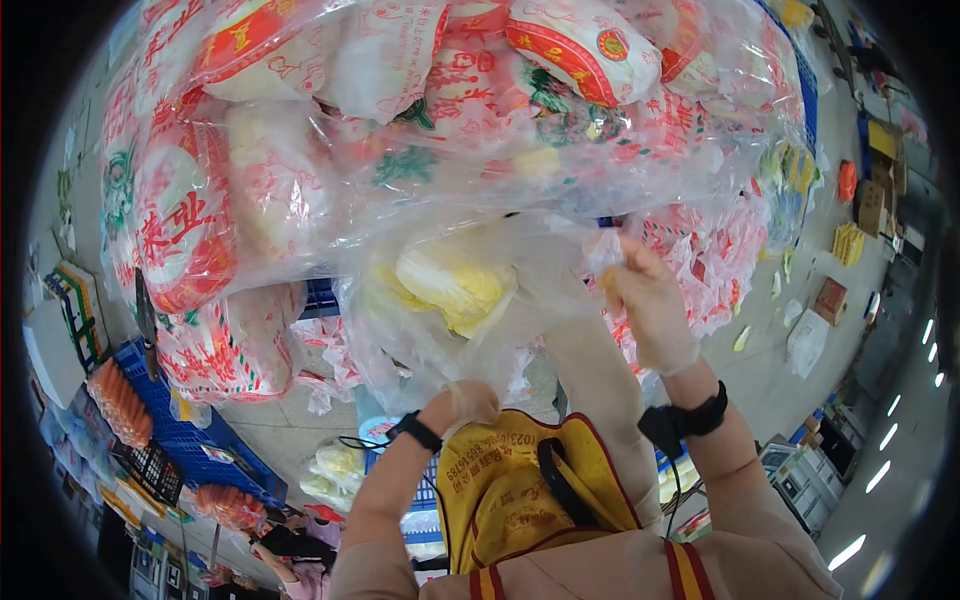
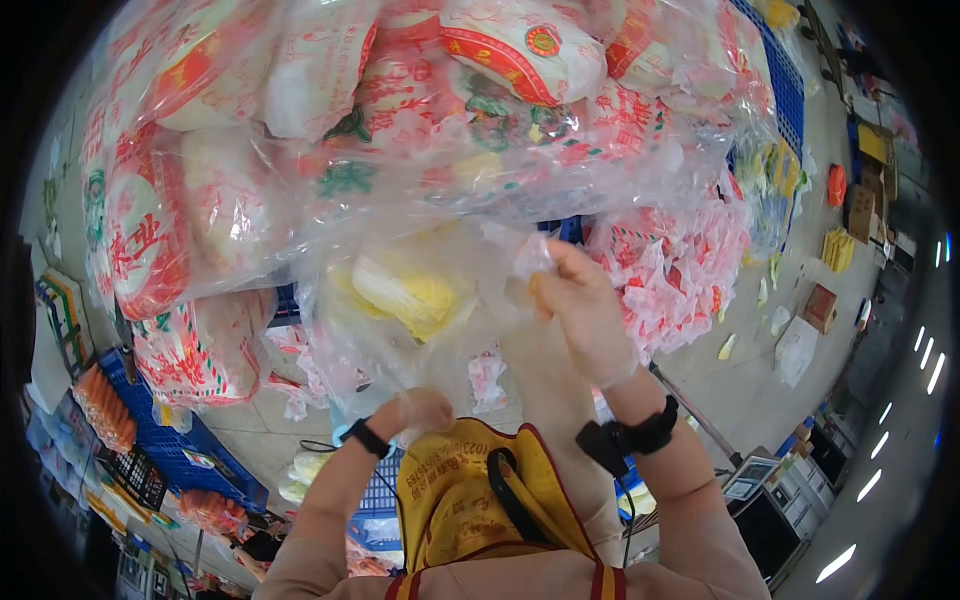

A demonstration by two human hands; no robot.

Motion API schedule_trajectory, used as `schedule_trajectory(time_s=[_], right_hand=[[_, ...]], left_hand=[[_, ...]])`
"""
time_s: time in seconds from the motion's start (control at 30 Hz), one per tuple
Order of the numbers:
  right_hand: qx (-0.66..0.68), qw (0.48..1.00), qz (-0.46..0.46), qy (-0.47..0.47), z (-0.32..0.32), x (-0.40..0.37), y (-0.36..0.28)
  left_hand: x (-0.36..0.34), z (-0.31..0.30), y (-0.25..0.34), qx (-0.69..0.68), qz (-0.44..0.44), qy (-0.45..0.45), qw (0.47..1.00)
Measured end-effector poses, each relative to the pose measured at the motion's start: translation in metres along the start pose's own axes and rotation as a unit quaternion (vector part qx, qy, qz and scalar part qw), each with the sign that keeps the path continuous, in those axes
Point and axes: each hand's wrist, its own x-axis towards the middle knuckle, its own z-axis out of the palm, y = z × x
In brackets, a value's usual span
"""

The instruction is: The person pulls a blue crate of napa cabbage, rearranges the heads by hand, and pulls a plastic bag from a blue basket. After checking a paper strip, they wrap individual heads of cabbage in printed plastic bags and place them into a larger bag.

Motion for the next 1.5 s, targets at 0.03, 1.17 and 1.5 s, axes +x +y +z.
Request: schedule_trajectory(time_s=[0.03, 1.17, 1.5], right_hand=[[-0.021, 0.999, 0.001, 0.025, -0.004, 0.007, 0.001], [-0.078, 0.993, 0.088, -0.014, -0.037, 0.151, -0.065], [-0.073, 0.988, -0.129, 0.032, -0.032, 0.168, -0.075]], left_hand=[[-0.016, -0.01, 0.006, -0.001, -0.019, -0.007, 1.0], [0.007, -0.385, 0.185, -0.315, 0.168, 0.532, 0.768], [-0.016, -0.378, 0.171, -0.521, 0.225, 0.418, 0.709]])
